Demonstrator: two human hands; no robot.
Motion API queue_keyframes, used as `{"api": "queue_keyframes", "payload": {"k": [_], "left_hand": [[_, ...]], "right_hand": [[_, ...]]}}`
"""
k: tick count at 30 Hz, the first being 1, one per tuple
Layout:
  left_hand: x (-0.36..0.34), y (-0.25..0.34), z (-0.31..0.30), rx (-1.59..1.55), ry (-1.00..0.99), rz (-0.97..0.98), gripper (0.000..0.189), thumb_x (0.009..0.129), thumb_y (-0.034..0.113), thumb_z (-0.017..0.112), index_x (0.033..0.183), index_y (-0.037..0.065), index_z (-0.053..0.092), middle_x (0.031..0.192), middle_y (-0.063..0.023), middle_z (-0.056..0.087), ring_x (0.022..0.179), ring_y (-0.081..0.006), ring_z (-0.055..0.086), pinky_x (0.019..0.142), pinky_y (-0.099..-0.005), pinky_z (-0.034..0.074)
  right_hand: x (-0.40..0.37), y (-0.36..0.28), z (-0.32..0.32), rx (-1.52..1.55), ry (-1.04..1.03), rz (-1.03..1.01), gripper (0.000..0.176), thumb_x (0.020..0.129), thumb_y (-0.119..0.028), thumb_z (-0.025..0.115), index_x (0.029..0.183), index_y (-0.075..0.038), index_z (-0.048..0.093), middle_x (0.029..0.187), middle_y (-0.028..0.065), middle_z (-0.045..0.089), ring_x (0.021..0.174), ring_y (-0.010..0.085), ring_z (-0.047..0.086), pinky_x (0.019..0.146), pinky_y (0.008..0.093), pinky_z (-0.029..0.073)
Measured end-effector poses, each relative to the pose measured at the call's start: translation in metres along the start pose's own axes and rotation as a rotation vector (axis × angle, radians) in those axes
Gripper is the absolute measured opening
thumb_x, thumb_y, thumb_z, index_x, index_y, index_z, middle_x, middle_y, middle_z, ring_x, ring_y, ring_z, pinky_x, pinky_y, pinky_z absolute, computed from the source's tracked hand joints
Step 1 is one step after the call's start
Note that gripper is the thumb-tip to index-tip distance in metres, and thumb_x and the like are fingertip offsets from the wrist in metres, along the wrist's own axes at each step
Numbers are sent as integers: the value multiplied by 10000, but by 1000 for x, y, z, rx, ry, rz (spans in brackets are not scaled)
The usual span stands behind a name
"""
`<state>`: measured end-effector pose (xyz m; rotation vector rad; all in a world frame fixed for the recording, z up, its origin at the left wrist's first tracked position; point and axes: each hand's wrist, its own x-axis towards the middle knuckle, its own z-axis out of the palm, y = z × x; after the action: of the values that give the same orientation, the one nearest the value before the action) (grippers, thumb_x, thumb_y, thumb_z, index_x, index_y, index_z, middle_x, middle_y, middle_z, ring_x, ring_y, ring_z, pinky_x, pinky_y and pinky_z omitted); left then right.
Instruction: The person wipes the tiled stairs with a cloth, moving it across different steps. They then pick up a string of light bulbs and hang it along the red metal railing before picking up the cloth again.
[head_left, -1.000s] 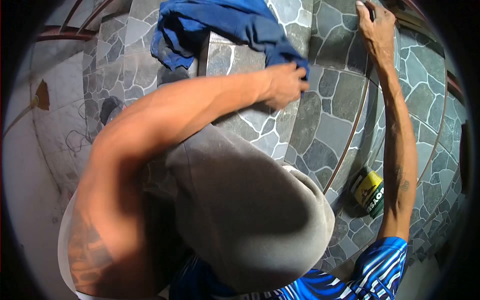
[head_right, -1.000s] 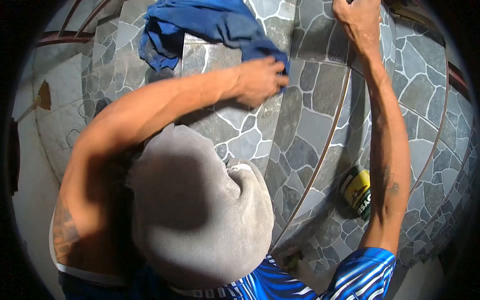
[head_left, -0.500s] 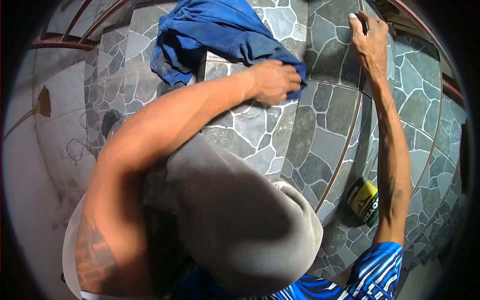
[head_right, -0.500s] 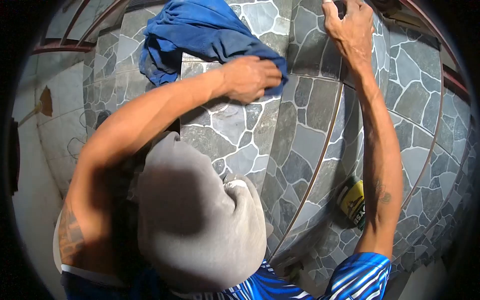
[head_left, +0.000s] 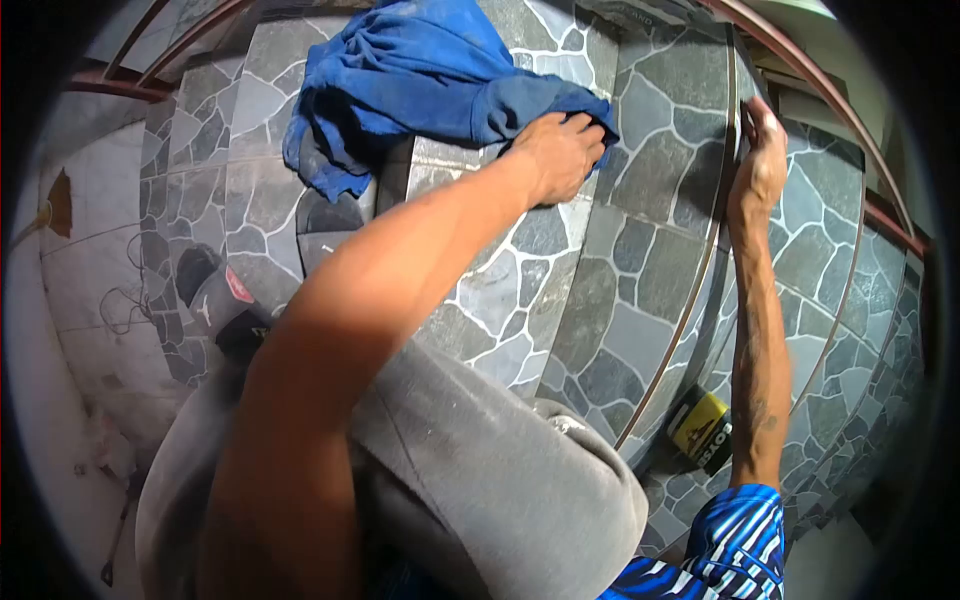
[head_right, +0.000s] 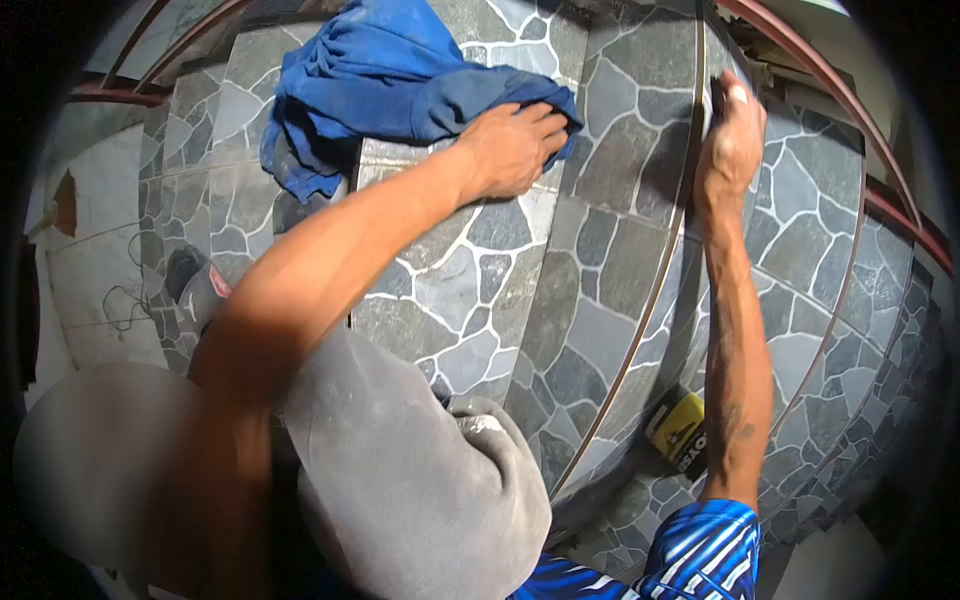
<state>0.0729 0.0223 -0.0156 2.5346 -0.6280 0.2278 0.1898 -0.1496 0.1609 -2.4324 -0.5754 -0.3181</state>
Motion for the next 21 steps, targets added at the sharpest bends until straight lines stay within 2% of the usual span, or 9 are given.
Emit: {"api": "queue_keyframes", "payload": {"k": [2, 6, 9, 10, 14, 15, 17, 20, 21], "left_hand": [[-4, 3, -1, -46, 3, -23, 439, 864, 255, 623, 1235, 20, 619, 1420, -94, 535, 1322, -262, 479, 1031, -397, 449], [2, 19, 0, -276, 1, -123, 534, 894, 271, 561, 1298, -78, 540, 1450, -227, 478, 1378, -380, 423, 1130, -468, 358], [19, 39, 10, -612, 19, -217, 650, 913, 308, 522, 1390, -119, 412, 1476, -335, 384, 1429, -451, 328, 1196, -490, 248], [19, 40, 11, -866, -34, -253, 721, 936, 322, 505, 1447, -138, 289, 1526, -395, 252, 1472, -487, 214, 1227, -481, 174], [72, 26, 16, -1226, 158, -419, 789, 935, 292, 479, 1509, -139, 151, 1594, -374, 108, 1506, -472, 107, 1245, -447, 142], [95, 6, 25, -1183, 227, -351, 798, 927, 307, 474, 1516, -128, 154, 1600, -360, 118, 1512, -450, 115, 1243, -437, 166], [146, -37, 43, -1092, 241, -358, 542, 953, 301, 425, 1323, -94, 413, 1559, -375, 208, 1488, -469, 166, 1227, -443, 216], [140, -27, 37, -1014, 302, -310, 463, 970, 265, 388, 1279, -75, 444, 1545, -381, 229, 1483, -472, 178, 1238, -467, 175], [117, -17, 26, -815, 229, -211, 502, 970, 264, 377, 1329, -84, 430, 1548, -379, 225, 1486, -470, 169, 1241, -473, 158]], "right_hand": [[-2, 1, 0, 125, 37, 102, 523, 1070, -370, 367, 1292, 41, 601, 1279, 176, 609, 1195, 265, 576, 1068, 382, 408], [-4, -3, -1, 140, 35, 128, 524, 1064, -354, 364, 1307, 57, 580, 1287, 193, 600, 1193, 272, 572, 1075, 389, 405], [-6, -8, -4, 151, -28, 155, 606, 1067, -403, 351, 1384, 97, 480, 1396, 225, 527, 1309, 292, 491, 1147, 411, 318], [-6, -8, -3, 173, -24, 158, 611, 1062, -416, 360, 1380, 89, 489, 1396, 218, 528, 1313, 287, 486, 1144, 407, 318], [-3, -14, -1, 143, -25, 173, 595, 1056, -407, 370, 1375, 77, 502, 1394, 195, 534, 1305, 275, 482, 1134, 402, 314], [-3, -14, 0, 140, -5, 181, 551, 1052, -368, 366, 1346, 68, 534, 1353, 184, 553, 1260, 263, 507, 1107, 385, 342], [-3, -15, 1, 140, 32, 193, 480, 1046, -289, 358, 1288, 49, 598, 1273, 161, 591, 1170, 240, 556, 1054, 352, 398], [-2, -18, -1, 50, -1, 145, 459, 1047, -262, 349, 1278, 42, 604, 1260, 156, 598, 1197, 252, 540, 1066, 352, 373], [-3, -17, -2, 35, -13, 95, 455, 1046, -264, 355, 1266, 46, 606, 1266, 162, 598, 1219, 263, 531, 1081, 354, 359]]}}
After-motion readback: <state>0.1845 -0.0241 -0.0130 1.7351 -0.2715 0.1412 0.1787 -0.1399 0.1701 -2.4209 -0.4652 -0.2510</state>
